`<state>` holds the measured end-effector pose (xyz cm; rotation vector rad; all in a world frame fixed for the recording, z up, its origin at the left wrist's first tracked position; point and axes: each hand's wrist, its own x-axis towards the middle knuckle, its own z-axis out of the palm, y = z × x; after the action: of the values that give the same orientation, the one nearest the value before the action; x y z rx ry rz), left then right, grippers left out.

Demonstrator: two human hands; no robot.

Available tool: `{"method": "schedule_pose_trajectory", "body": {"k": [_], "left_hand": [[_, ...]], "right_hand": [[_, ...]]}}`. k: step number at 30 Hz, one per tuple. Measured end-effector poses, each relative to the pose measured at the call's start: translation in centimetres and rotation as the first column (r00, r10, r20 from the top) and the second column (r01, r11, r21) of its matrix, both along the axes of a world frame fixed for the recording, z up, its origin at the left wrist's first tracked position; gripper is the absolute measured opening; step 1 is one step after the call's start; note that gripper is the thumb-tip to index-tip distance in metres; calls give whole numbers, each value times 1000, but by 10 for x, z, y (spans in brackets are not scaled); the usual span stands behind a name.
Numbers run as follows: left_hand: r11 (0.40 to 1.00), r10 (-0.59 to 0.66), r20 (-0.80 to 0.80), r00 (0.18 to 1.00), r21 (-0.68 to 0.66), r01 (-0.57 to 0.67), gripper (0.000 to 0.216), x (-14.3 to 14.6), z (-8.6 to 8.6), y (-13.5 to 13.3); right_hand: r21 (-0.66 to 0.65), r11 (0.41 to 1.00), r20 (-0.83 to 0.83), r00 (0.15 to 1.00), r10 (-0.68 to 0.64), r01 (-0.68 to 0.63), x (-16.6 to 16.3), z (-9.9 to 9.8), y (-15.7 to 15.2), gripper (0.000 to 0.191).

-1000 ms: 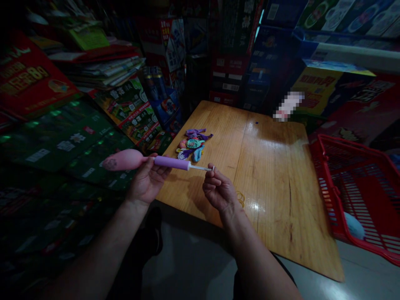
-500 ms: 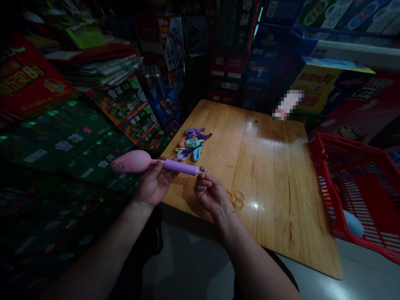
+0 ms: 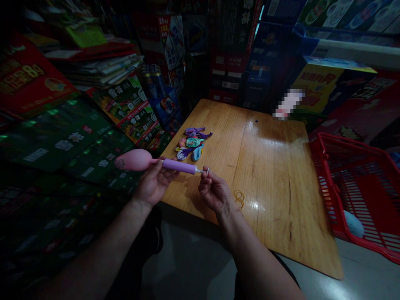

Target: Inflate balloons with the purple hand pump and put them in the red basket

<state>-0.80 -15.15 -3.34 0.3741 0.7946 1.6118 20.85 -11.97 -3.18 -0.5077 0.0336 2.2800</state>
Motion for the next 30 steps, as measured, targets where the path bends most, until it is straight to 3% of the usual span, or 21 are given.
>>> {"method": "schedule_pose_trajectory", "body": {"k": [4, 11, 19, 26, 30], "left_hand": [[1000, -15, 24, 1000, -21, 16, 21, 11, -4, -1], [994, 105, 10, 994, 15, -105, 18, -16, 5, 6], [1000, -3, 61, 998, -27, 5, 17, 8, -6, 1], [992, 126, 22, 992, 16, -126, 15, -16, 3, 7], [1000, 31, 11, 999, -3, -31, 17, -3, -4, 3]], "right_hand": [[5, 1000, -40, 999, 29, -29, -8, -2, -2, 11], [53, 998, -55, 998, -39, 42, 16, 8, 12, 15], [34, 999, -12, 999, 41, -40, -7, -1, 1, 13], [85, 996, -16, 1000, -17, 18, 19, 8, 16, 15], [37, 999, 21, 999, 28, -29, 4, -4, 7, 14]]}}
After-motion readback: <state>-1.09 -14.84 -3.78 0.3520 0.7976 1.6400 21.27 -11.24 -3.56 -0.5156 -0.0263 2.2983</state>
